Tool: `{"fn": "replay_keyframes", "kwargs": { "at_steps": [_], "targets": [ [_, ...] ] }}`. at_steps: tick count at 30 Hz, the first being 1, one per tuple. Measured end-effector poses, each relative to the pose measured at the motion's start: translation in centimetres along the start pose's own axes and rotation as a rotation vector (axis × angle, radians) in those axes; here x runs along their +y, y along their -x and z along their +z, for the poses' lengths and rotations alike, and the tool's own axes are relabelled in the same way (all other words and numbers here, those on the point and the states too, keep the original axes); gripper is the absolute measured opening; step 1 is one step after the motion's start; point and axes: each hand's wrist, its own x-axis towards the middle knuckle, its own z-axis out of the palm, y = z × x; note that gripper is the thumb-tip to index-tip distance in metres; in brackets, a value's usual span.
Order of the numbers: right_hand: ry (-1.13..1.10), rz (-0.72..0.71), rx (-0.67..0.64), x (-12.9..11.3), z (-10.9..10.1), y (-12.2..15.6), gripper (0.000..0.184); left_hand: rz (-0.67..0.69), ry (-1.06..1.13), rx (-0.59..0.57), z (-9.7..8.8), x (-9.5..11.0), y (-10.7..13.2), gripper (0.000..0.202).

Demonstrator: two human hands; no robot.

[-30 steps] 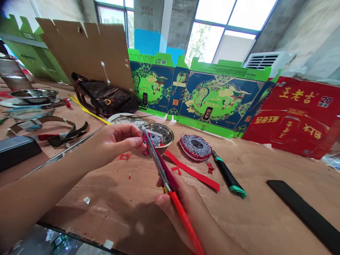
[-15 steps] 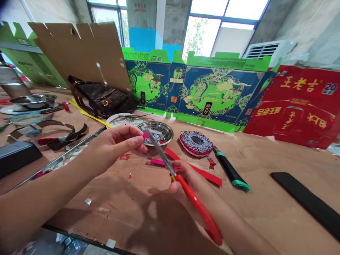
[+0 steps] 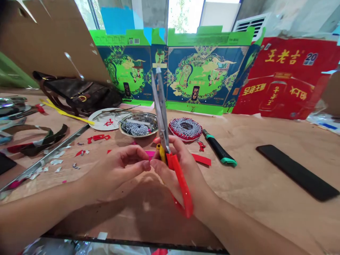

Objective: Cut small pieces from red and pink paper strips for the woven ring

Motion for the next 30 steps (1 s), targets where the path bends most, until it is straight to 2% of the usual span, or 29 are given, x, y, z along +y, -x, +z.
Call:
{"fn": "replay_keyframes", "kwargs": {
  "at_steps": [3, 9, 12, 17, 20, 24, 28, 30],
  "targets": [
    [0.024, 0.028, -0.019, 0.0, -0.3, -0.2, 0.033, 0.006, -0.005, -0.042, -0.4, 0.2, -0.2, 0.019],
    [0.026, 0.13, -0.062, -0.2, -0.5, -0.6, 0.035, 0.175, -0.144, -0.014, -1.4, 0.5, -0.5, 0.013],
    [0.006, 0.156, -0.086, -0.4, -0.2, -0.6, 0.035, 0.17, -0.174, -0.039, -1.2, 0.5, -0.5, 0.009],
    [-0.019, 0.148, -0.019, 0.1, -0.2, -0.7, 0.036, 0.099, -0.195, -0.029, -0.7, 0.2, -0.5, 0.011],
    [-0.029, 0.149, -0.013, 0.2, -0.3, -0.8, 0.036, 0.06, -0.132, -0.077, -0.5, -0.1, -0.4, 0.011],
    [-0.045, 0.178, -0.045, -0.2, -0.1, -0.8, 0.04, 0.083, -0.083, -0.111, -0.4, -0.4, -0.4, 0.013],
    [0.004, 0.108, -0.037, -0.1, -0.1, -0.6, 0.036, 0.076, -0.044, -0.093, -0.8, -0.1, -0.7, 0.01],
    [0.008, 0.047, -0.04, 0.3, -0.2, -0.4, 0.036, 0.08, 0.032, -0.038, -1.2, 0.2, -0.8, 0.01]
  ]
}}
